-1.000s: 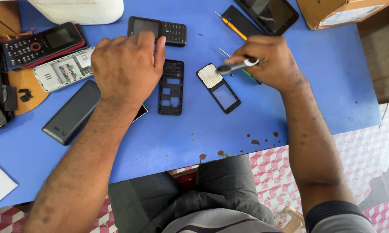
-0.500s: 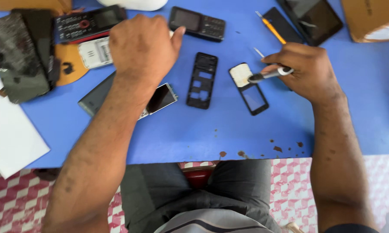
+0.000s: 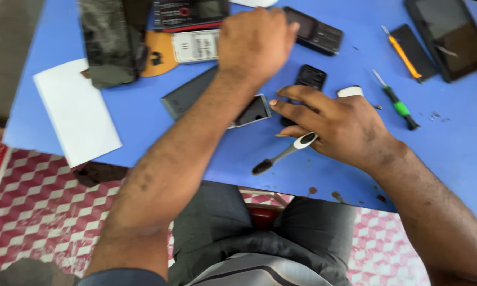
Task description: The person uses a toothbrush to clean the interior of a disassembled mobile phone casing and then cleans the exposed circuit board and keypad assembly. The person holds the components and brushes them thoroughly.
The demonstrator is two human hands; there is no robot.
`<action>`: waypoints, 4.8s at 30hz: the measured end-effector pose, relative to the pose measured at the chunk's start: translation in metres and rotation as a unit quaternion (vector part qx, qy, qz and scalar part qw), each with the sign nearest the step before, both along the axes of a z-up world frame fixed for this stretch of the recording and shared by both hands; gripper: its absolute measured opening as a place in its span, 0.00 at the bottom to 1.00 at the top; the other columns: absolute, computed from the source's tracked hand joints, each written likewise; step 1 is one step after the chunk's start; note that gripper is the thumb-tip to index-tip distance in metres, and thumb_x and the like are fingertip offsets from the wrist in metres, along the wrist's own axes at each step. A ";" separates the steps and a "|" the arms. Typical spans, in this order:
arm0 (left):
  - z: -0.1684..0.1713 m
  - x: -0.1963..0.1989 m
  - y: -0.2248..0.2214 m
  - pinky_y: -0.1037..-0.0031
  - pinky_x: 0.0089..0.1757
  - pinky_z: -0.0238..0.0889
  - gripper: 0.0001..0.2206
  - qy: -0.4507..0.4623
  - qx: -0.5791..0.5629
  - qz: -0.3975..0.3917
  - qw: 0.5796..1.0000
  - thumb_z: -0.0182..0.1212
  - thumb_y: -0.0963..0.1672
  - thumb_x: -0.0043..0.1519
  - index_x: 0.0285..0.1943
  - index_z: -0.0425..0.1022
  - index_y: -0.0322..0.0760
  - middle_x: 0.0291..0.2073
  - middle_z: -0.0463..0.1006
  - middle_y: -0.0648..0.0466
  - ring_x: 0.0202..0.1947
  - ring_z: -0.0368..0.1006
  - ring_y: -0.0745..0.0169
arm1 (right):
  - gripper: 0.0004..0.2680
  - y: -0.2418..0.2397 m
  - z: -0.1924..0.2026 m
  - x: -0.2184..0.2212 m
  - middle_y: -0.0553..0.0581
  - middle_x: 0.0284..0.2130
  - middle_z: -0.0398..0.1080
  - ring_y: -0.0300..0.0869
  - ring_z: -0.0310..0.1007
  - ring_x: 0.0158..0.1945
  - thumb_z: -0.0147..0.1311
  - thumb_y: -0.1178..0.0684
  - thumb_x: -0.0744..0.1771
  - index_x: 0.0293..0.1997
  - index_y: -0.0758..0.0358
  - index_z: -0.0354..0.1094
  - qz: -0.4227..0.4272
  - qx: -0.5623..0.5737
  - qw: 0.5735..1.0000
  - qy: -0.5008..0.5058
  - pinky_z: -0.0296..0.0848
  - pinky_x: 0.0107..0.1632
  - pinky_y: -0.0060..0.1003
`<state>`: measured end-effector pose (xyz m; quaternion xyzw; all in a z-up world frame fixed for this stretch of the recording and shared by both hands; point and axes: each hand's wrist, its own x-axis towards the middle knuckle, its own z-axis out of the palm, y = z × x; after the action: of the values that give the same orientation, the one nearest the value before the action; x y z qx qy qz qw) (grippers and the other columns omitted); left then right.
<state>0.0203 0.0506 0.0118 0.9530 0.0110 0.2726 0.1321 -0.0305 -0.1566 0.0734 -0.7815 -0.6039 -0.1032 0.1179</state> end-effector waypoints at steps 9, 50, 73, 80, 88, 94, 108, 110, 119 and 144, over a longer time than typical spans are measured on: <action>0.001 -0.003 -0.005 0.63 0.24 0.72 0.17 0.014 -0.018 -0.005 1.000 0.62 0.52 0.61 0.25 0.79 0.39 0.15 0.77 0.52 0.20 0.78 0.54 | 0.16 0.030 -0.027 -0.005 0.53 0.51 0.72 0.44 0.74 0.23 0.63 0.51 0.62 0.55 0.53 0.73 0.021 -0.064 0.998 0.008 0.73 0.24 0.39; 0.011 -0.010 -0.015 0.62 0.30 0.71 0.12 0.185 -0.078 -0.174 0.964 0.71 0.50 0.60 0.30 0.81 0.42 0.21 0.80 0.55 0.23 0.78 0.57 | 0.11 -0.040 -0.035 0.067 0.56 0.46 0.75 0.44 0.79 0.46 0.67 0.57 0.67 0.54 0.62 0.72 0.007 0.155 0.957 0.244 0.79 0.47 0.35; 0.005 -0.007 -0.033 0.78 0.27 0.73 0.10 0.178 -0.639 -0.168 0.730 0.52 0.46 0.71 0.48 0.70 0.34 0.28 0.78 0.57 0.25 0.76 0.74 | 0.20 -0.039 -0.032 0.059 0.56 0.43 0.71 0.41 0.77 0.43 0.75 0.47 0.62 0.54 0.63 0.73 0.005 0.238 0.963 0.126 0.78 0.41 0.30; 0.005 -0.011 -0.037 0.75 0.35 0.80 0.05 0.208 -0.661 -0.210 0.690 0.58 0.42 0.70 0.47 0.74 0.32 0.31 0.80 0.56 0.30 0.77 0.73 | 0.11 -0.062 -0.025 0.074 0.56 0.38 0.70 0.43 0.72 0.38 0.67 0.52 0.69 0.52 0.66 0.74 -0.120 0.252 0.958 0.061 0.72 0.39 0.34; 0.007 -0.013 -0.039 0.69 0.45 0.83 0.10 0.218 -0.701 -0.261 0.627 0.53 0.39 0.68 0.57 0.73 0.34 0.44 0.83 0.54 0.44 0.81 0.67 | 0.05 -0.081 -0.031 0.094 0.57 0.34 0.71 0.44 0.69 0.33 0.57 0.57 0.76 0.49 0.69 0.73 -0.103 0.168 0.976 0.097 0.69 0.38 0.37; 0.007 -0.014 -0.036 0.75 0.45 0.83 0.11 0.191 -0.658 -0.319 0.655 0.53 0.38 0.72 0.61 0.72 0.33 0.54 0.82 0.51 0.50 0.82 0.67 | 0.05 -0.080 -0.030 0.100 0.58 0.34 0.72 0.43 0.71 0.32 0.58 0.58 0.77 0.47 0.69 0.73 -0.189 0.161 0.964 0.093 0.68 0.36 0.39; -0.003 0.005 -0.032 0.76 0.42 0.79 0.14 0.174 -0.651 -0.302 0.674 0.53 0.38 0.72 0.66 0.69 0.30 0.51 0.84 0.48 0.46 0.82 0.67 | 0.02 -0.076 -0.035 0.105 0.58 0.36 0.71 0.44 0.71 0.36 0.60 0.66 0.71 0.45 0.69 0.74 -0.149 0.193 0.956 0.161 0.70 0.40 0.36; -0.008 0.002 -0.030 0.77 0.42 0.79 0.15 0.177 -0.649 -0.298 0.678 0.53 0.38 0.72 0.68 0.68 0.30 0.51 0.83 0.49 0.46 0.81 0.68 | 0.02 -0.081 -0.037 0.107 0.58 0.36 0.72 0.45 0.71 0.36 0.62 0.66 0.70 0.44 0.69 0.74 -0.150 0.169 0.959 0.174 0.70 0.40 0.38; -0.013 -0.007 -0.027 0.79 0.41 0.81 0.17 0.200 -0.626 -0.312 0.686 0.52 0.39 0.74 0.72 0.68 0.32 0.45 0.82 0.50 0.42 0.80 0.72 | 0.05 -0.087 -0.031 0.109 0.59 0.38 0.74 0.46 0.77 0.39 0.60 0.69 0.65 0.41 0.68 0.74 -0.117 0.137 0.975 0.130 0.75 0.41 0.35; -0.014 -0.014 -0.032 0.82 0.44 0.80 0.16 0.127 -0.547 -0.366 0.742 0.52 0.38 0.75 0.72 0.67 0.32 0.51 0.84 0.50 0.47 0.82 0.72 | 0.02 -0.076 -0.019 0.100 0.60 0.37 0.72 0.44 0.75 0.37 0.62 0.69 0.68 0.40 0.72 0.74 -0.135 0.217 0.966 0.033 0.74 0.41 0.36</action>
<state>0.0059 0.0187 -0.0026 0.6734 -0.1749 0.0263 0.7178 0.0695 -0.2327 0.0541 -0.8145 -0.4519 -0.2206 0.2893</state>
